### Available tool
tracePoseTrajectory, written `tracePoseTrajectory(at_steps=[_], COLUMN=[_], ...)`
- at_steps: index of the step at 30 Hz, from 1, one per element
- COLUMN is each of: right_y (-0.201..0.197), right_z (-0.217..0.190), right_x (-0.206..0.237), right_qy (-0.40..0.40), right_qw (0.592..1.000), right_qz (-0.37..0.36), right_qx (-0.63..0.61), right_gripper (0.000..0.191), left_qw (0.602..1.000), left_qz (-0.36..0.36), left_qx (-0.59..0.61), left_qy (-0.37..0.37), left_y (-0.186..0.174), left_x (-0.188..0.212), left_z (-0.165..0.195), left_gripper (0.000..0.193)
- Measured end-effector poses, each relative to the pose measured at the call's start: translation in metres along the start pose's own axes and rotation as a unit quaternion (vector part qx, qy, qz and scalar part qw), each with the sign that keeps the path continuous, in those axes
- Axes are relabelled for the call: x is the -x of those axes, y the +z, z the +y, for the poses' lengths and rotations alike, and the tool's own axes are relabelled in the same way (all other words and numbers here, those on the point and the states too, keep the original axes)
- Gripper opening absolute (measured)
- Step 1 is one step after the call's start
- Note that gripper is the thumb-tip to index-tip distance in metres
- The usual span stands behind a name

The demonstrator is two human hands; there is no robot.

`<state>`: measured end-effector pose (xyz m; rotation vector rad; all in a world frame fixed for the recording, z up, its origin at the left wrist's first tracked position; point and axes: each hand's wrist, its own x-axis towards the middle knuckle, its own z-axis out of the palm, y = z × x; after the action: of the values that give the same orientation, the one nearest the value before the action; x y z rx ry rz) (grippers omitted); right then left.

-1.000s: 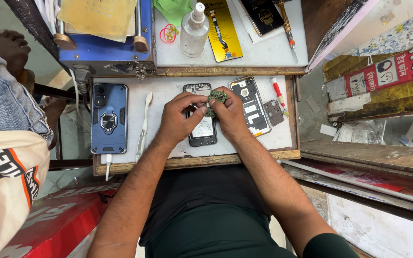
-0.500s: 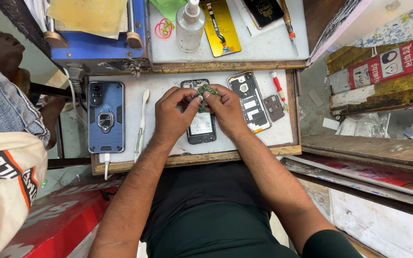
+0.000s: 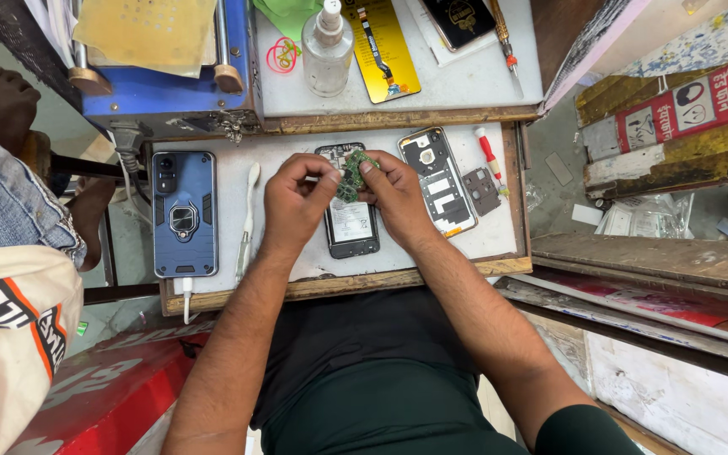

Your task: The person cleans a smartphone motherboard with a toothbrush, then uses a screwdriver to remove and reattach a small metal bracket. The person places the motherboard back into the phone chassis and continues to adjust components.

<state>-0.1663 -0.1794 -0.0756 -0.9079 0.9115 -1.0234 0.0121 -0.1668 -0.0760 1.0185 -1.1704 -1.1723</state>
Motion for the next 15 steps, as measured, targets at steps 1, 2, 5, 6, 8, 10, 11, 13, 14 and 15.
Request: tracePoseTrajectory(at_steps=[1, 2, 5, 6, 8, 10, 11, 13, 14, 15], right_y=[-0.0008, -0.0015, -0.0033, -0.0042, -0.0055, -0.0055, -0.0053, -0.0054, -0.0055, -0.0058], right_z=[0.0008, 0.0017, 0.0029, 0.0036, 0.0052, 0.0057, 0.0062, 0.0065, 0.0068, 0.0072], right_x=[0.0004, 0.0006, 0.0017, 0.0022, 0.0028, 0.0025, 0.0028, 0.0026, 0.0028, 0.0029], right_qy=[-0.002, -0.004, -0.012, -0.013, -0.017, -0.018, -0.017, -0.016, -0.014, -0.013], right_qw=[1.000, 1.000, 1.000, 0.999, 0.999, 0.998, 0.998, 0.998, 0.998, 0.998], right_qz=[0.000, 0.000, -0.004, -0.003, -0.004, -0.001, 0.001, 0.004, 0.007, 0.004], right_qx=[0.002, 0.004, 0.024, 0.033, 0.048, 0.053, 0.056, 0.056, 0.056, 0.054], right_gripper=[0.027, 0.026, 0.025, 0.025, 0.026, 0.027, 0.027, 0.028, 0.029, 0.030], left_qw=[0.999, 0.998, 0.992, 0.990, 0.988, 0.987, 0.986, 0.984, 0.984, 0.983], left_qz=[0.003, 0.006, 0.015, 0.019, 0.025, 0.029, 0.029, 0.029, 0.030, 0.030], left_qx=[-0.033, -0.065, -0.126, -0.140, -0.147, -0.155, -0.159, -0.168, -0.173, -0.178], left_qy=[0.010, 0.021, 0.028, 0.027, 0.032, 0.039, 0.041, 0.042, 0.040, 0.038], left_y=[0.0009, 0.0018, 0.0042, 0.0048, 0.0060, 0.0067, 0.0068, 0.0071, 0.0071, 0.0072], left_x=[0.0012, 0.0023, 0.0048, 0.0051, 0.0055, 0.0051, 0.0051, 0.0050, 0.0052, 0.0054], left_z=[0.0006, 0.0014, 0.0040, 0.0047, 0.0057, 0.0064, 0.0066, 0.0070, 0.0073, 0.0076], left_gripper=[0.009, 0.009, 0.009, 0.009, 0.010, 0.011, 0.012, 0.012, 0.012, 0.013])
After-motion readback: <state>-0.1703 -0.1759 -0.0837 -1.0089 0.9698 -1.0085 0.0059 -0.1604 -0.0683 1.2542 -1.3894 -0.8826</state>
